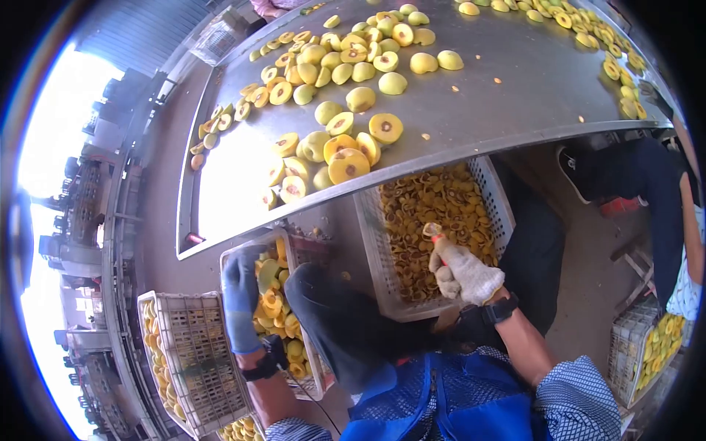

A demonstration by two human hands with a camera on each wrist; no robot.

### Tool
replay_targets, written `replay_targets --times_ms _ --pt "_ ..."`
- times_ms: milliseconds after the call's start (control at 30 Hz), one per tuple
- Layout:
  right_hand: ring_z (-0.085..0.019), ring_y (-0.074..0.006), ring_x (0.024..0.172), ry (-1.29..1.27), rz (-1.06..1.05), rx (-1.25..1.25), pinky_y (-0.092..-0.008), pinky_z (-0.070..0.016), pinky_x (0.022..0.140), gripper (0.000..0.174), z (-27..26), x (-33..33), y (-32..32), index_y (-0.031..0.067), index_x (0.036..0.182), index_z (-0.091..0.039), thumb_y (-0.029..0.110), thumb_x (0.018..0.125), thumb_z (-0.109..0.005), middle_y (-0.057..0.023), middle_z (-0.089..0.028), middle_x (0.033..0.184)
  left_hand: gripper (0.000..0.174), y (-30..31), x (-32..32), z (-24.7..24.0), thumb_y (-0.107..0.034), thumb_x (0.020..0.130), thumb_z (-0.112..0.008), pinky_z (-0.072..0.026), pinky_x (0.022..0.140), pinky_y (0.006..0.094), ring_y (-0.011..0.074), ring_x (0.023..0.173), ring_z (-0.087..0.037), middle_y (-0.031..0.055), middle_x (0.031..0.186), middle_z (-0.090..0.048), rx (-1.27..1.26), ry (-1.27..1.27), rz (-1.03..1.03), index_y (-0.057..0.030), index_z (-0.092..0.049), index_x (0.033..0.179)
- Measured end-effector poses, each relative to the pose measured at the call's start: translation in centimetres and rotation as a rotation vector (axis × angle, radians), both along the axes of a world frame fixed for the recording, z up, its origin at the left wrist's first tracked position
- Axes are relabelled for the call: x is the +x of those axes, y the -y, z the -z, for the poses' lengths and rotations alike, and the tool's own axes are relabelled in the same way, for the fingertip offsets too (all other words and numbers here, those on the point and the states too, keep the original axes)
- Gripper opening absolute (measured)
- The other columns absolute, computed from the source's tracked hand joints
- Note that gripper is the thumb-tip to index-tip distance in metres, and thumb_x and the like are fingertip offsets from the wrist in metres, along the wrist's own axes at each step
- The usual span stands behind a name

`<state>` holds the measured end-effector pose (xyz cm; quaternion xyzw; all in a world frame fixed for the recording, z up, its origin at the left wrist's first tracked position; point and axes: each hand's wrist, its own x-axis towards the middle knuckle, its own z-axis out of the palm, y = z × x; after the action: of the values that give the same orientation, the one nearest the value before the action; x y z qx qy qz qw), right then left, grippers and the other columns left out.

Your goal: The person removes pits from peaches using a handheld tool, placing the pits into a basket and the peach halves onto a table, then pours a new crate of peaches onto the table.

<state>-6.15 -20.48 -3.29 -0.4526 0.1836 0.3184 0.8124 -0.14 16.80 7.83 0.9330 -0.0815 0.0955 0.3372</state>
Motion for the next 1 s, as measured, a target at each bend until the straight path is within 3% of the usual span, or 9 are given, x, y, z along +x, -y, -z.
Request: replay_targets --times_ms 100,233,333,433,600,667,800,867,1000 --pt "-0.036 -0.0065 0.039 -0.010 0.030 -0.063 -0.0233 -0.0300 0.038 0.045 1.3 0.1 -0.6 0.0093 0.079 -0.055 0.051 0.096 -0.055 0.0048 -0.040 0.053 0.032 -2.3 4.8 -1.5 -0.030 0.094 -0.060 -0.0504 0.084 0.0385 0.0300 0.095 -0.067 0.0171 0.100 -0.070 0.157 -0.029 -0.282 -0.0014 -0.069 0.104" --pt "-0.037 -0.0060 0.039 0.034 -0.043 -0.182 -0.0228 -0.0299 0.038 0.043 0.2 0.7 -1.8 0.0101 0.079 -0.055 0.049 0.097 -0.054 0.0047 -0.043 0.054 0.044 -6.1 16.2 6.1 -0.035 0.084 -0.073 -0.0525 0.076 0.0369 0.0278 0.087 -0.067 0.0166 0.096 -0.069 0.482 -0.159 -0.229 -0.0005 -0.066 0.110" --pt "-0.037 -0.0056 0.040 0.059 -0.038 -0.211 -0.0228 -0.0302 0.038 0.040 -0.1 0.4 -1.9 0.0100 0.080 -0.055 0.045 0.098 -0.055 0.0049 -0.044 0.055 0.055 -4.0 17.4 5.8 -0.027 0.082 -0.077 -0.0522 0.071 0.0308 0.0211 0.086 -0.063 0.0154 0.103 -0.065 0.141 -0.482 -0.142 0.0026 -0.056 0.123" --pt "-0.039 -0.0046 0.043 0.144 -0.045 -0.191 -0.0225 -0.0298 0.039 0.037 -1.1 0.2 -2.3 0.0089 0.083 -0.055 0.042 0.099 -0.054 0.0042 -0.045 0.057 0.051 -1.1 14.7 4.9 -0.025 0.085 -0.074 -0.0521 0.072 0.0307 0.0193 0.088 -0.063 0.0145 0.108 -0.064 0.035 -0.230 -0.165 0.0021 -0.056 0.124" --pt "-0.057 -0.0225 0.055 0.686 -0.083 -0.407 -0.0352 -0.0445 0.053 0.033 -6.1 2.9 -7.6 0.0048 0.096 -0.060 0.037 0.098 -0.055 -0.0071 -0.059 0.066 0.042 5.4 7.2 3.7 -0.026 0.096 -0.061 -0.0509 0.082 0.0298 0.0185 0.099 -0.060 0.0127 0.114 -0.062 -0.591 0.126 -0.037 0.0006 -0.055 0.128" --pt "-0.063 -0.0332 0.067 0.858 -0.041 -0.563 -0.0413 -0.0485 0.061 0.034 -7.5 3.2 -9.3 0.0048 0.102 -0.061 0.038 0.097 -0.055 -0.0132 -0.065 0.075 0.047 8.3 4.4 3.8 -0.037 0.102 -0.046 -0.0481 0.091 0.0314 0.0187 0.105 -0.057 0.0121 0.116 -0.060 -0.693 0.100 -0.048 0.0010 -0.054 0.129" --pt "-0.061 -0.0450 0.092 0.738 -0.141 -0.757 -0.0478 -0.0504 0.072 0.041 -9.2 3.1 -10.3 0.0056 0.109 -0.061 0.044 0.095 -0.055 -0.0229 -0.067 0.095 0.042 12.3 1.6 4.2 -0.035 0.106 -0.037 -0.0478 0.091 0.0332 0.0195 0.101 -0.058 0.0114 0.111 -0.060 -0.912 0.060 -0.015 -0.0002 -0.056 0.120" --pt "-0.062 -0.0443 0.093 0.746 -0.116 -0.739 -0.0482 -0.0505 0.073 0.043 -9.4 2.6 -10.1 0.0057 0.109 -0.061 0.045 0.095 -0.055 -0.0229 -0.067 0.096 0.037 13.3 1.1 4.7 -0.030 0.104 -0.043 -0.0474 0.088 0.0296 0.0155 0.103 -0.055 0.0098 0.114 -0.058 -0.995 -0.010 -0.064 -0.0006 -0.055 0.123" --pt "-0.061 -0.0461 0.093 0.766 -0.094 -0.733 -0.0492 -0.0503 0.073 0.044 -7.0 2.5 -10.3 0.0055 0.112 -0.060 0.046 0.095 -0.054 -0.0235 -0.066 0.096 0.040 14.8 0.9 6.0 -0.035 0.106 -0.039 -0.0498 0.085 0.0322 0.0189 0.093 -0.061 0.0103 0.102 -0.064 -1.020 0.033 -0.119 -0.0014 -0.059 0.113"
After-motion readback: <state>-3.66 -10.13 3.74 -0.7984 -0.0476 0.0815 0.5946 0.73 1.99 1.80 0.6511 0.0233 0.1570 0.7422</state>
